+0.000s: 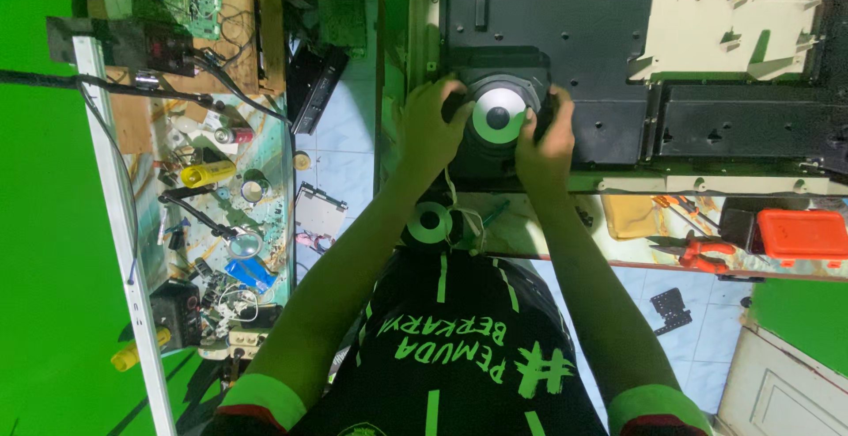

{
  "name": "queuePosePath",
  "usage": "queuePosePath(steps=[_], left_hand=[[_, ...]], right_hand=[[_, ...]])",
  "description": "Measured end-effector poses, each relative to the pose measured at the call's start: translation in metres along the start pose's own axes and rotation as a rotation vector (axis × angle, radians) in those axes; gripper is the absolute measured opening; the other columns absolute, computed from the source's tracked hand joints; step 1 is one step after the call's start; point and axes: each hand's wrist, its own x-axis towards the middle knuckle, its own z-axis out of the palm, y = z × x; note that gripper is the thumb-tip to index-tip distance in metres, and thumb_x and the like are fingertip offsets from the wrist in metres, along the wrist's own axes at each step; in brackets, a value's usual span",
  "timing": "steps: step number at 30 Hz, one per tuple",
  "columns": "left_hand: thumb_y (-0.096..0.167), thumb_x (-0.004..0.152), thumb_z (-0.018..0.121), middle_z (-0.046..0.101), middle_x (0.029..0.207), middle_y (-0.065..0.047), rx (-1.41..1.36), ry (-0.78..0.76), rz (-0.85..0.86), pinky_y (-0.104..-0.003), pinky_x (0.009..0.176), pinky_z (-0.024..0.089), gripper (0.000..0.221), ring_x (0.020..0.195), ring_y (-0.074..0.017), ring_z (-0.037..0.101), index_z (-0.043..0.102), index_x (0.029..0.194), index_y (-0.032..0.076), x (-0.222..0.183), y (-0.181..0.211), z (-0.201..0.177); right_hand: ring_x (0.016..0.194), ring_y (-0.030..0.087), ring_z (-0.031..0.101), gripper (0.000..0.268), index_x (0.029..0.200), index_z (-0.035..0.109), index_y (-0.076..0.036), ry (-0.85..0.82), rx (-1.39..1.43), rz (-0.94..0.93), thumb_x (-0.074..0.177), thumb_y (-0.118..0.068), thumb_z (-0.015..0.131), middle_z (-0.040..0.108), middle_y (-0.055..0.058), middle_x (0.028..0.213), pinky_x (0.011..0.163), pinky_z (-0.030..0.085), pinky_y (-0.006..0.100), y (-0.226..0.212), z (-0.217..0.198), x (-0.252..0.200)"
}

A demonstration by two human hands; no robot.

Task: The person manipulates two speakers by hand, placing them into a plastic casing and using a screwdriver to secure components.

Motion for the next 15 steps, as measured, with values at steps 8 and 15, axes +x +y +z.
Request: queuePosePath(steps=[8, 15], left_hand=[[0.038, 0.092, 0.073, 0.07, 0.128, 0.001, 0.183, -0.025, 0.066, -0.061, 0.113, 0.023, 0.032, 0.128, -0.0279, 0.053, 0.072, 0.123, 0.028, 0.004, 0.004, -0.006], [0.042, 0.093, 0.073, 0.069, 0.127, 0.007, 0.26, 0.022, 0.111, -0.054, 0.11, 0.031, 0.029, 0.122, -0.0222, 0.057, 0.075, 0.121, 0.034, 0.006, 0.012, -0.012]], right_hand=[[0.108, 0.04, 0.071, 0.029, 0.135, 0.052, 0.003, 0.05, -0.063, -0.172, 0.107, -0.008, 0.055, 0.067, 0.028, 0.115, 0.094, 0.056, 0.046, -0.001, 0.002, -0.003], [0.084, 0.042, 0.067, 0.028, 0.126, 0.053, 0.007, 0.078, -0.148, -0.309, 0.099, 0.0, 0.051, 0.062, 0.029, 0.098, 0.076, 0.054, 0.047, 0.009, 0.003, -0.003]])
